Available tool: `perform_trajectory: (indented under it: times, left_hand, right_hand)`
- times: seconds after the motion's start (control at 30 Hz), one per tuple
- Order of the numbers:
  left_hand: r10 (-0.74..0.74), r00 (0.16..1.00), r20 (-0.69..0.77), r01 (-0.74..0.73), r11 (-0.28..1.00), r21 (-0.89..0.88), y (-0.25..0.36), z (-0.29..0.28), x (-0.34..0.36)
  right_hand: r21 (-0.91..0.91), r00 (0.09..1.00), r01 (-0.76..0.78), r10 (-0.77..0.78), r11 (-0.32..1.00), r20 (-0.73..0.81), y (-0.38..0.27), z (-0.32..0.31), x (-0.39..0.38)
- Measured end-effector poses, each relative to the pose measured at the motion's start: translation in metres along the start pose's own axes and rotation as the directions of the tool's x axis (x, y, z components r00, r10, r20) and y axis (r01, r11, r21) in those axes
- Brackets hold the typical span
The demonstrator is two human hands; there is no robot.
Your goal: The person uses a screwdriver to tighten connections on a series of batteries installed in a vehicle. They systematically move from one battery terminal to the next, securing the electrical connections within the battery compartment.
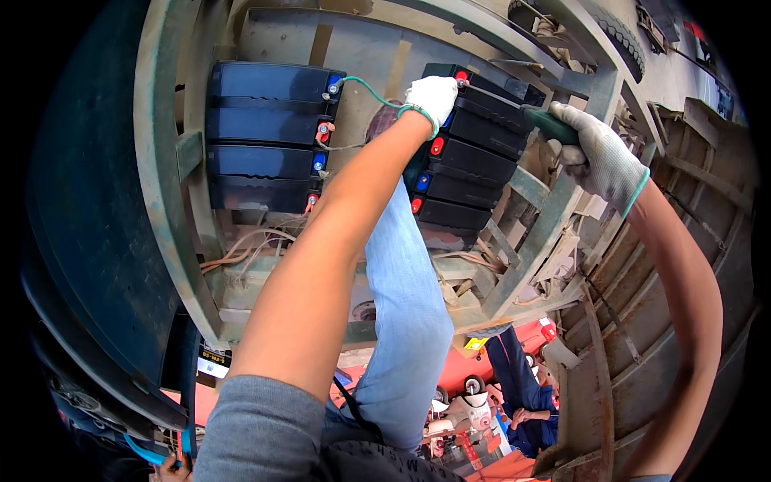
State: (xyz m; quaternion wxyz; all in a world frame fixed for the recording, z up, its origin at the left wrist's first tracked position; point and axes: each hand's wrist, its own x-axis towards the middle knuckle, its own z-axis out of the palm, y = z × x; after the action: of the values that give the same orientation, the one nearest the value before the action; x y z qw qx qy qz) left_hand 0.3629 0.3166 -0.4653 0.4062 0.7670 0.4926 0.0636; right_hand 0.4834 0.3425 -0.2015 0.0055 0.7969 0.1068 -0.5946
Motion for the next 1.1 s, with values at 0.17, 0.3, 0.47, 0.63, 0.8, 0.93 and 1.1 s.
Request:
perform_trajectory:
  times: [0.17,0.3,0.47,0.63,0.8,0.93,1.1]
  left_hand:
    - [-0.017,1.000,-0.006,0.016,0.998,-0.064,0.005,-0.002,0.002]
    - [0.010,1.000,-0.026,-0.012,0.999,-0.042,-0.001,0.000,0.000]
    - [-0.049,0.996,0.071,0.052,0.997,-0.050,0.007,-0.009,0.002]
    - [0.031,0.999,-0.013,-0.032,0.997,-0.068,-0.002,-0.006,0.004]
    - [0.063,0.998,0.005,-0.063,0.995,-0.080,-0.004,-0.004,0.008]
    - [0.070,0.997,0.034,-0.070,0.998,-0.010,-0.010,0.004,0.011]
    - [0.031,0.997,0.065,-0.025,0.996,-0.089,-0.003,-0.005,0.010]
  right_hand:
    - [-0.991,0.759,0.127,-0.647,0.035,0.074,0.019,-0.004,0.001]
    - [-0.937,0.691,0.146,-0.645,-0.318,0.326,0.029,-0.004,-0.004]
    - [-0.511,0.969,0.063,-0.175,0.857,-0.174,0.001,0.003,-0.002]
    - [-0.960,0.625,0.132,-0.731,-0.246,0.274,0.001,0.010,-0.010]
    - [-0.793,0.440,0.209,-0.670,-0.572,0.599,0.011,0.002,-0.004]
    - [-0.583,0.896,0.139,-0.353,0.800,-0.270,-0.028,0.015,0.004]
    - [-0.850,0.579,0.144,-0.653,-0.506,0.487,-0.008,0.007,-0.012]
